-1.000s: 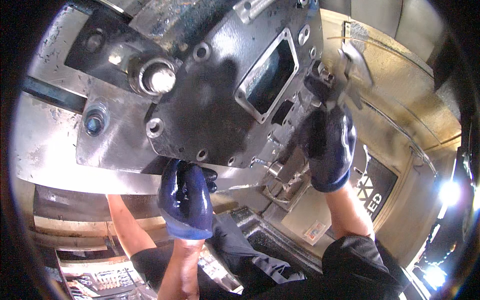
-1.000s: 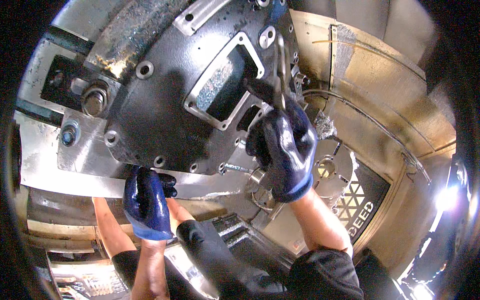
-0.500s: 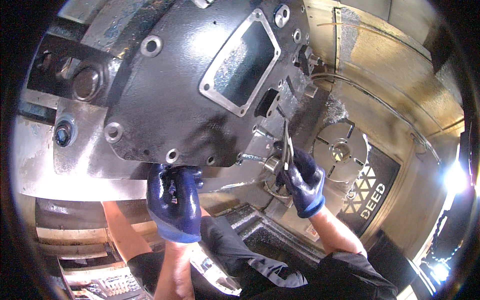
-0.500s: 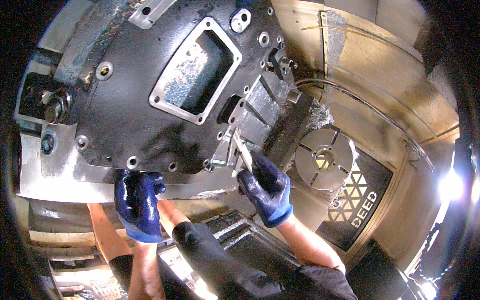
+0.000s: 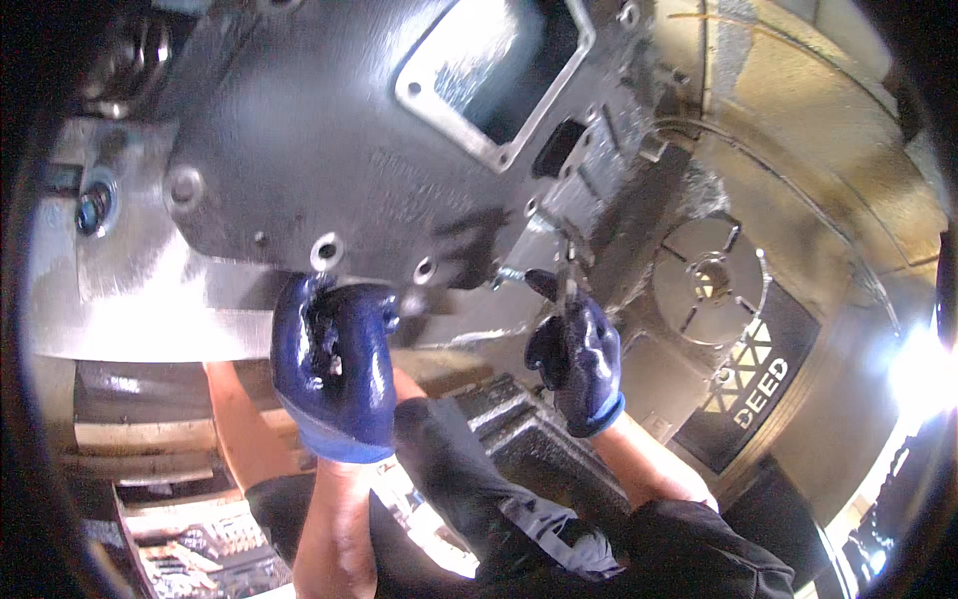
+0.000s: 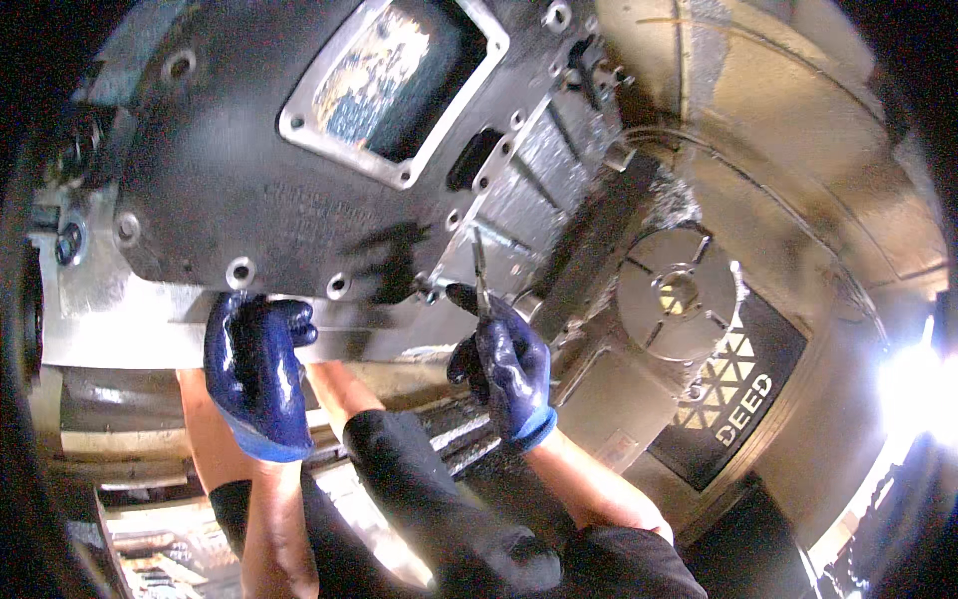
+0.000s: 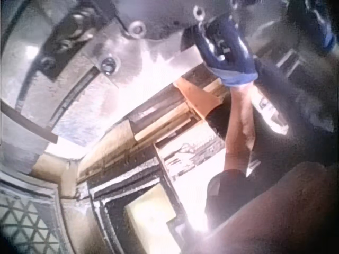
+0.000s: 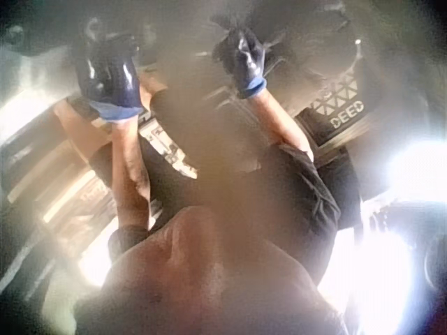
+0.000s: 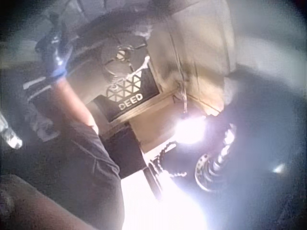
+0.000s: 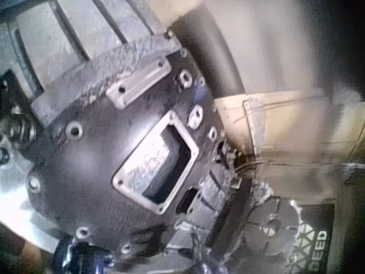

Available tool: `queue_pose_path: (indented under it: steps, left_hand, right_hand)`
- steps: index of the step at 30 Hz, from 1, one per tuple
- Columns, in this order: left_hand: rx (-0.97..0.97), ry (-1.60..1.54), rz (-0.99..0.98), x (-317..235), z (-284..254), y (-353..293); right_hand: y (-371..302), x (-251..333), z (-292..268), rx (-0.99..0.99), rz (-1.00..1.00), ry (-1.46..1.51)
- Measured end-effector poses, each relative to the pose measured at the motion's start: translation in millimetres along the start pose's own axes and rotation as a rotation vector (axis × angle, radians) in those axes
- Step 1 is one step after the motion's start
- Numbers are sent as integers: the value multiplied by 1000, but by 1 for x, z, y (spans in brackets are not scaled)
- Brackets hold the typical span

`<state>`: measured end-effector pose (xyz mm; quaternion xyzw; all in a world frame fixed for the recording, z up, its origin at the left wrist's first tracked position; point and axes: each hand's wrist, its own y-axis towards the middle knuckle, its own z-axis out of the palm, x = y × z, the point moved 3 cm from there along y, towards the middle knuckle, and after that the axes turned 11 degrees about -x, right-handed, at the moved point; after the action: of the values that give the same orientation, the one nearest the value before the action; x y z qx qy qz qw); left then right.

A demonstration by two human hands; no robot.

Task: The person uses a caliper to measure various points on a black metal component mounted within a large industrial milling machine, then operates the control panel of the machine.

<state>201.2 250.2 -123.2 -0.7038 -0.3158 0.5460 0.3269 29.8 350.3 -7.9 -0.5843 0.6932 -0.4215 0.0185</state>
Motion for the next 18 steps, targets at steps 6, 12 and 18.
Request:
queue_pose_path:
  steps: [6, 12, 18]
  left_hand:
    - [239, 4, 239, -26, -8, 14]
    - [280, 129, 431, -25, -19, 17]
    - [370, 314, 753, -66, -10, 26]
  right_hand:
    - [-28, -24, 18, 45, 133, 57]
    - [-43, -47, 27, 33, 237, 284]
    - [-54, -67, 17, -74, 440, 717]
